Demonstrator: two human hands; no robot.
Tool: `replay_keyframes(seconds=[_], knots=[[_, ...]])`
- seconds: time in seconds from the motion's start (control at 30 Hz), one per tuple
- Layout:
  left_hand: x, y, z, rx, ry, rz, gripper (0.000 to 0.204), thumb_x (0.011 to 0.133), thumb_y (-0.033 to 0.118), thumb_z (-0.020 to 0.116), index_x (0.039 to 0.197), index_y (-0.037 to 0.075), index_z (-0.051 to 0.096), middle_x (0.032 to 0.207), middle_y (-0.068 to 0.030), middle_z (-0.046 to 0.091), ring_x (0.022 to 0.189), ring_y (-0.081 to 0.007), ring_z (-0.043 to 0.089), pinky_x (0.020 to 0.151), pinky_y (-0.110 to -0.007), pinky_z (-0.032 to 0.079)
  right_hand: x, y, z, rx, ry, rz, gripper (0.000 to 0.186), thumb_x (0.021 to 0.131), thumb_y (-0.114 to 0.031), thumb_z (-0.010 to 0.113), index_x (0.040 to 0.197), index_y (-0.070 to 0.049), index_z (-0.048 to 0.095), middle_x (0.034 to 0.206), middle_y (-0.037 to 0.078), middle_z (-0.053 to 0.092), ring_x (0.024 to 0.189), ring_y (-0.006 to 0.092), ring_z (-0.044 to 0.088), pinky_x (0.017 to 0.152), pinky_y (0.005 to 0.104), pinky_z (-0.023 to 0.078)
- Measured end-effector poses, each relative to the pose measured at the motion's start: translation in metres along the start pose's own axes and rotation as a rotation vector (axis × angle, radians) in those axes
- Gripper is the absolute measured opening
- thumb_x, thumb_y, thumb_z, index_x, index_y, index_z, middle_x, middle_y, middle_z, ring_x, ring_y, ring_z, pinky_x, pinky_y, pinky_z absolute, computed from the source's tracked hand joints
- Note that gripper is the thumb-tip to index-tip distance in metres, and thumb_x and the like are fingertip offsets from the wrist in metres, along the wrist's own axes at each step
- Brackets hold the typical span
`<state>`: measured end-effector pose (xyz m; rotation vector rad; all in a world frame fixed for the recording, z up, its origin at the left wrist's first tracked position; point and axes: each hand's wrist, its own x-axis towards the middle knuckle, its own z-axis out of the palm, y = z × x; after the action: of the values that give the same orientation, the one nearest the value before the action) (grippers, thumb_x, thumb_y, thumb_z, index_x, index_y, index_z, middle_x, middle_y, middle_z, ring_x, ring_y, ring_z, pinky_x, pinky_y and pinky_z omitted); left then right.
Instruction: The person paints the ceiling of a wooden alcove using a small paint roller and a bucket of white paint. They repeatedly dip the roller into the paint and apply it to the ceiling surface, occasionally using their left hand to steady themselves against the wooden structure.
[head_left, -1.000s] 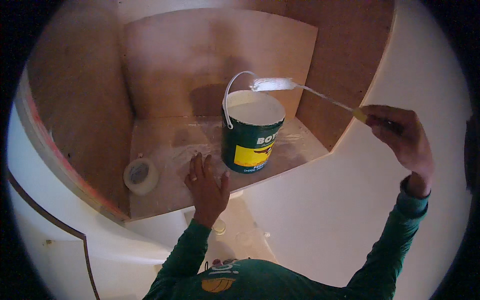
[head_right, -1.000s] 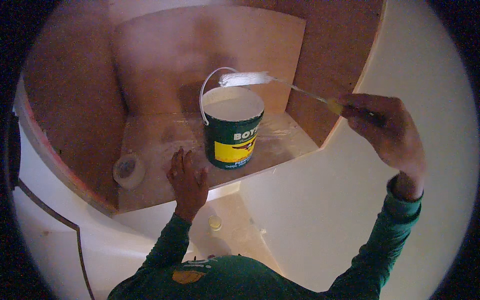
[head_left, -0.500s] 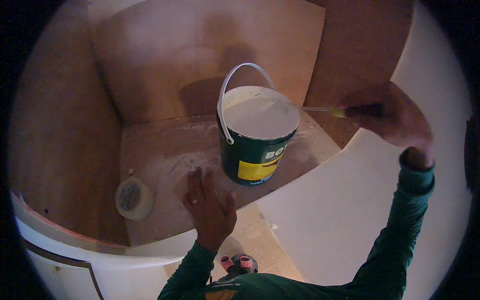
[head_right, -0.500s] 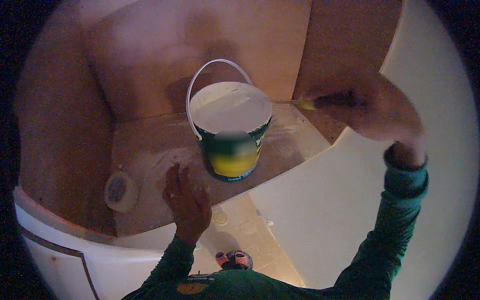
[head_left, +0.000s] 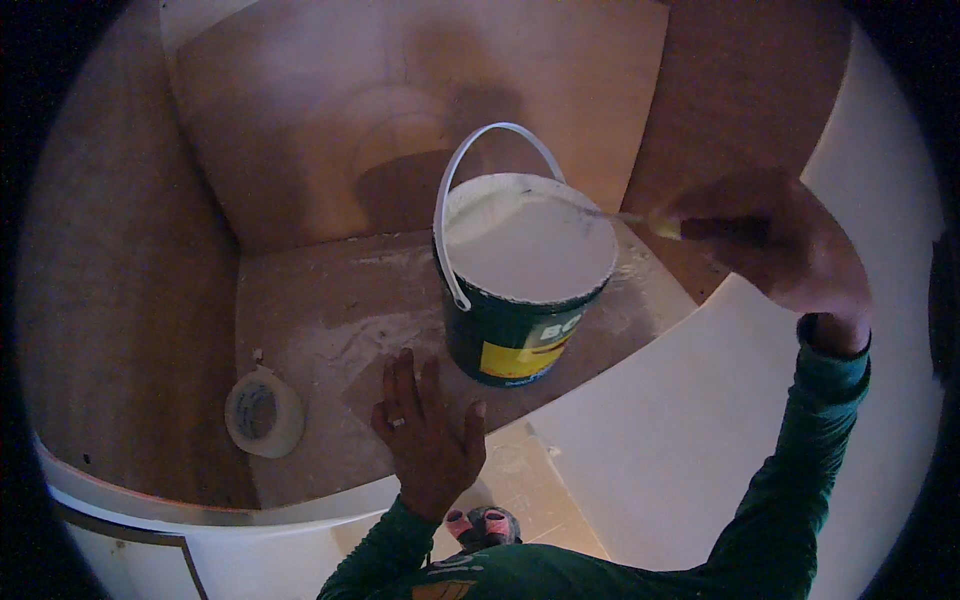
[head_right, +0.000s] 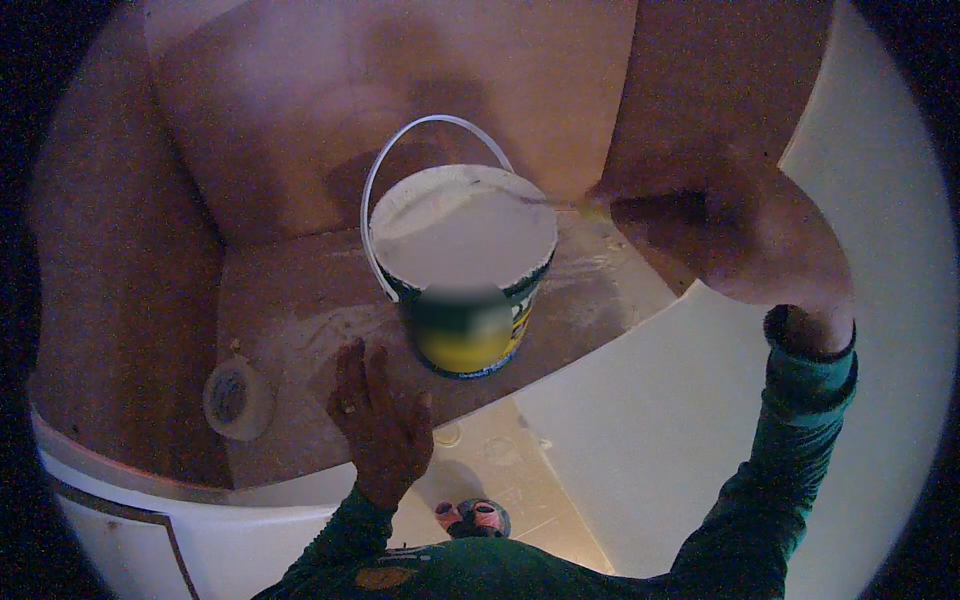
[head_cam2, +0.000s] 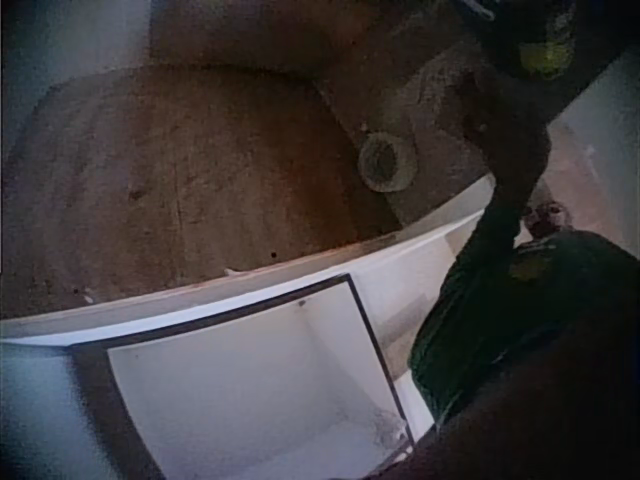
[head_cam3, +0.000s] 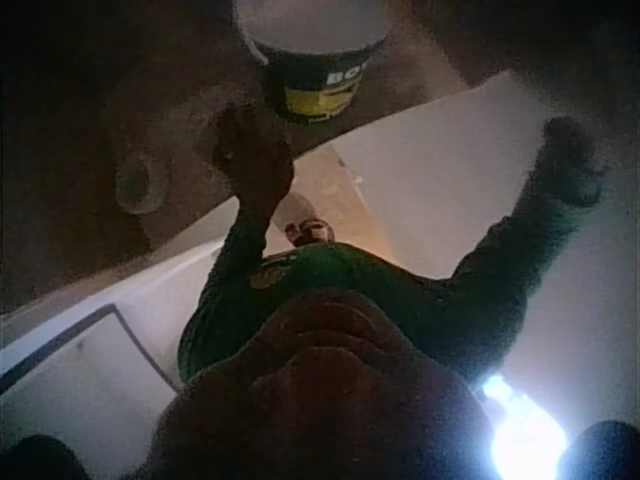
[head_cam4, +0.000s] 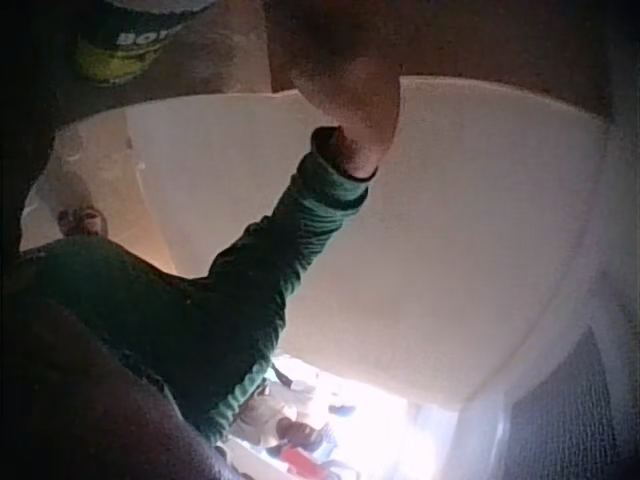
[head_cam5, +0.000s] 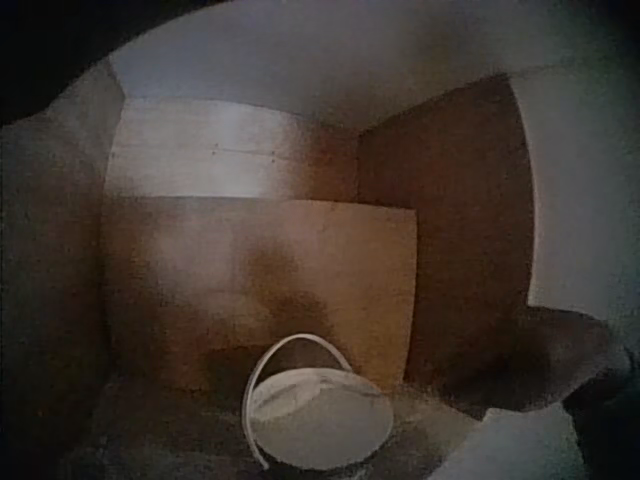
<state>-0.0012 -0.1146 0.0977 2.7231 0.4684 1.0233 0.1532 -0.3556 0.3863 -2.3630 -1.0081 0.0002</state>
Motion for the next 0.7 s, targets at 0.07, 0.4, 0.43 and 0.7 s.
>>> replay_keyframes(seconds=[0.07, 0.4, 0.43, 0.7], knots=[[0.000, 0.000, -0.001, 0.013, -0.009, -0.012, 0.069, 0.099, 0.044, 0.054, 0.149, -0.001, 0.042, 0.157, -0.0276, 0.037, 0.147, -0.0438, 0.033, 0.110, -0.056, 0.027, -0.006, 0.018, -0.005, 0.069, -0.009, -0.020, 0.025, 0.089, 0.008, 0.069, 0.114, 0.006, 0.071, 0.110, 0.018, 0.074, 0.110, 0.0257, 0.071, 0.100, 0.0368, 0.058], [0.000, 0.001, 0.001, 0.038, -0.014, -0.009, 0.068, 0.100, 0.046, 0.052, 0.149, 0.000, 0.042, 0.157, -0.0277, 0.037, 0.148, -0.0432, 0.032, 0.109, -0.057, 0.027, -0.014, 0.044, 0.007, 0.248, 0.033, -0.086, 0.028, 0.092, 0.005, 0.067, 0.119, 0.007, 0.069, 0.115, 0.020, 0.074, 0.107, 0.0258, 0.072, 0.097, 0.0358, 0.058], [0.000, 0.002, 0.001, 0.032, -0.014, -0.007, 0.068, 0.100, 0.046, 0.052, 0.149, 0.000, 0.042, 0.157, -0.0277, 0.037, 0.148, -0.0432, 0.032, 0.109, -0.057, 0.027, -0.019, 0.038, 0.000, 0.229, 0.035, -0.015, 0.032, 0.089, 0.007, 0.065, 0.121, 0.007, 0.068, 0.115, 0.020, 0.074, 0.109, 0.0264, 0.071, 0.098, 0.0362, 0.058], [0.001, 0.002, 0.003, 0.025, -0.008, 0.002, 0.067, 0.099, 0.045, 0.053, 0.148, 0.000, 0.043, 0.157, -0.0275, 0.037, 0.148, -0.0433, 0.032, 0.110, -0.058, 0.027, -0.055, 0.074, 0.016, 0.223, 0.184, 0.009, 0.036, 0.086, 0.000, 0.068, 0.121, 0.004, 0.071, 0.107, 0.019, 0.075, 0.086, 0.0182, 0.071, 0.079, 0.0298, 0.059]])
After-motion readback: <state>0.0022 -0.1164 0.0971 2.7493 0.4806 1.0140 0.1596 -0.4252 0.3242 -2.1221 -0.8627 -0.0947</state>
